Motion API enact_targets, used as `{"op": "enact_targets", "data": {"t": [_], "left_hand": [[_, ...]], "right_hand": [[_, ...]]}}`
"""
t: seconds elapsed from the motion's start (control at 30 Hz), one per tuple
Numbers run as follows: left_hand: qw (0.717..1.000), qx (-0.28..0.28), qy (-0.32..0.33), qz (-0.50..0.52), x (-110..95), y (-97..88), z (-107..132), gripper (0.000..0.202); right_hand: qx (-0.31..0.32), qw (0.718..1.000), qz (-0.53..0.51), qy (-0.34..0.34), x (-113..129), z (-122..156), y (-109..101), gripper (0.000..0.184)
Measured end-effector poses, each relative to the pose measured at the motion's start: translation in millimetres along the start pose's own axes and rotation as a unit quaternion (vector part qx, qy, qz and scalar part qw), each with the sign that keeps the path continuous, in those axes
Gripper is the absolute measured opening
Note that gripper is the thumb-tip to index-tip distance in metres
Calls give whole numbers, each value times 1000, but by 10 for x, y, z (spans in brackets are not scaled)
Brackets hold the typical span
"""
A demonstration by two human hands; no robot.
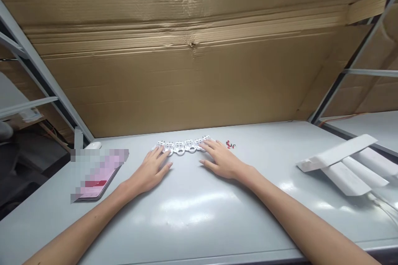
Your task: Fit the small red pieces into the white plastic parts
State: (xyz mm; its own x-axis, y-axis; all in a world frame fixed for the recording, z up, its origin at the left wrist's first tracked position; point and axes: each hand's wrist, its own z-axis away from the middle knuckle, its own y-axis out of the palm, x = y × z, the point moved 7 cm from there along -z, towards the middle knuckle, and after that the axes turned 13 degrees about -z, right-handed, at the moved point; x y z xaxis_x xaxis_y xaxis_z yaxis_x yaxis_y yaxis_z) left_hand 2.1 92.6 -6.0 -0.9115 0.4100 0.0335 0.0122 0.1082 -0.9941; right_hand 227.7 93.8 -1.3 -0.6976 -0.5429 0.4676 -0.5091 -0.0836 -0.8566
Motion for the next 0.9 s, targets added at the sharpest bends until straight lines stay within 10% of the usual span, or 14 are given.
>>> {"op": "enact_targets", "data": {"t": [0.9], "left_hand": [[998, 7, 69, -1, 0, 25, -25, 61]], "right_hand": [[40, 998, -28, -27, -16, -41, 47, 71]]}}
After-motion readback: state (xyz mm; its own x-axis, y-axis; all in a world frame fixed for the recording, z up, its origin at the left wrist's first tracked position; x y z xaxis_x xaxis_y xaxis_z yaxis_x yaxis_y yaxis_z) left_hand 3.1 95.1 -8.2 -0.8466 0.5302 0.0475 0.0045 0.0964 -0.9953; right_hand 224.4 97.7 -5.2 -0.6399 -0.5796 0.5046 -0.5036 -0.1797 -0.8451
